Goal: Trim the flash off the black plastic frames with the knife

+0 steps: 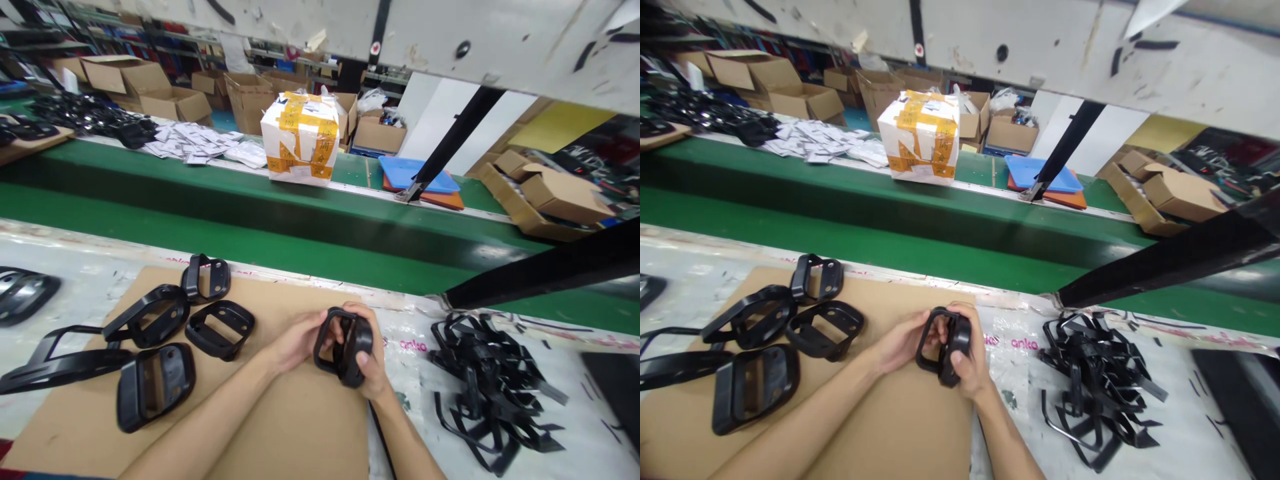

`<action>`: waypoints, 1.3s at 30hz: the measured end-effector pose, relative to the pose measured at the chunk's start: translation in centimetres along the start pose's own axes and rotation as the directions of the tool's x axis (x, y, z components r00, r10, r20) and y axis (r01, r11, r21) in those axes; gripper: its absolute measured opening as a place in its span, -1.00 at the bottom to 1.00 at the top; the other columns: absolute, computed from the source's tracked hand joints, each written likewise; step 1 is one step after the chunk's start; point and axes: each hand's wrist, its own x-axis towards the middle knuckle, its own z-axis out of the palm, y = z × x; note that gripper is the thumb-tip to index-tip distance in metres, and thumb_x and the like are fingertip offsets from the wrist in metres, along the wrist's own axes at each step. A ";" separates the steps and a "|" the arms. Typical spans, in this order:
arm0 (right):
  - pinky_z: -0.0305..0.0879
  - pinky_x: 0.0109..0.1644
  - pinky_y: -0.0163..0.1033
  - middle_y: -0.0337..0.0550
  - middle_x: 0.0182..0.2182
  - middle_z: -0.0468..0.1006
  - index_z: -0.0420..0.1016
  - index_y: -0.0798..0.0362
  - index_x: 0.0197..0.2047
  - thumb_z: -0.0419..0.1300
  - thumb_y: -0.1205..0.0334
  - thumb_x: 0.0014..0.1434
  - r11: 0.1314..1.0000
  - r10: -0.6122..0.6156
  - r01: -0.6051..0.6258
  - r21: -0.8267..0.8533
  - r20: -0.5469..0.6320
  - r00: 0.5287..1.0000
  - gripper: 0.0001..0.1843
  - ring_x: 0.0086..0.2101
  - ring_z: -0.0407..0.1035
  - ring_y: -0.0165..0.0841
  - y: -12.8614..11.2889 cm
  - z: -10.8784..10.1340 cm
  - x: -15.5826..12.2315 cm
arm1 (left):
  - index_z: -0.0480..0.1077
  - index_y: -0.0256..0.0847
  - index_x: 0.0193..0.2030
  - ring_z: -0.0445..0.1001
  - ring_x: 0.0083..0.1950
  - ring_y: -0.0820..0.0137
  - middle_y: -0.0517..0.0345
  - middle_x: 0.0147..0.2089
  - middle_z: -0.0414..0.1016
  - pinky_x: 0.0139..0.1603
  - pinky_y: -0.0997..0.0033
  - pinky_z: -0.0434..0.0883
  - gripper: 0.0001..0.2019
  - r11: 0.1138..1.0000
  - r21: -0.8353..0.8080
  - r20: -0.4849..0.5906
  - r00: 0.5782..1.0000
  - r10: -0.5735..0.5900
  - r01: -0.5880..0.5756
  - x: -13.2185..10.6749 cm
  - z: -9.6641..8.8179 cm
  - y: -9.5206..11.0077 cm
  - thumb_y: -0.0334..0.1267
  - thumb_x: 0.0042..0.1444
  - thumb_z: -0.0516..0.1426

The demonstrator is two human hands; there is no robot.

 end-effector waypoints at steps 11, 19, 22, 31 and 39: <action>0.24 0.27 0.08 -0.07 0.10 0.38 0.34 -0.17 0.30 0.16 -0.38 0.34 0.999 0.034 -0.036 0.006 0.237 0.971 -0.35 0.13 0.35 -0.02 -0.2 -0.2 -0.3 | 0.44 -0.34 -0.40 0.29 -0.51 0.51 0.21 -0.49 0.31 -0.46 0.58 0.34 -0.64 0.946 -0.280 -0.011 0.985 -0.172 0.162 -0.6 0.4 1.3 -0.12 0.24 0.39; 0.22 0.31 0.09 -0.04 0.12 0.40 0.34 -0.16 0.30 0.14 -0.39 0.32 1.000 -0.004 0.000 0.016 0.232 0.973 -0.33 0.17 0.33 0.00 0.2 0.2 -0.2 | 0.40 -0.34 -0.47 0.18 -0.58 0.56 0.23 -0.54 0.27 -0.51 0.62 0.28 -0.61 0.964 -0.260 -0.156 0.982 -0.105 0.062 -1.0 1.6 2.0 -0.30 0.45 0.16; 0.35 0.18 0.13 0.03 0.06 0.46 0.34 -0.10 0.25 0.10 -0.49 0.25 0.996 0.092 -0.094 0.002 0.181 0.979 -0.24 0.09 0.42 0.04 0.6 0.5 -0.3 | 0.41 -0.32 -0.44 0.19 -0.56 0.56 0.26 -0.53 0.28 -0.51 0.63 0.24 -0.63 0.987 -0.159 -0.149 0.988 -0.041 0.017 -0.8 1.7 1.8 -0.16 0.33 0.32; 0.44 -0.02 0.06 0.04 0.06 0.44 0.33 -0.06 0.22 0.13 -0.46 0.21 0.997 0.060 -0.057 -0.049 0.069 0.996 -0.24 -0.06 0.47 0.00 -1.4 -0.4 0.7 | 0.46 -0.28 -0.40 0.37 -0.39 0.41 0.13 -0.42 0.43 -0.29 0.47 0.35 -0.48 0.990 0.123 -0.049 0.996 0.075 -0.069 -0.9 1.4 1.1 0.21 0.16 0.37; 0.34 0.17 0.11 -0.05 0.04 0.40 0.28 -0.11 0.29 0.17 -0.39 0.30 0.984 -0.070 0.089 -0.155 0.123 0.990 -0.30 0.03 0.39 -0.02 -2.8 0.0 0.4 | 0.28 -0.21 -0.55 0.09 -0.51 0.50 0.29 -0.58 0.15 -0.40 0.50 0.19 -0.40 0.999 0.011 0.047 0.998 0.037 -0.038 -0.9 2.1 1.7 0.21 0.11 0.41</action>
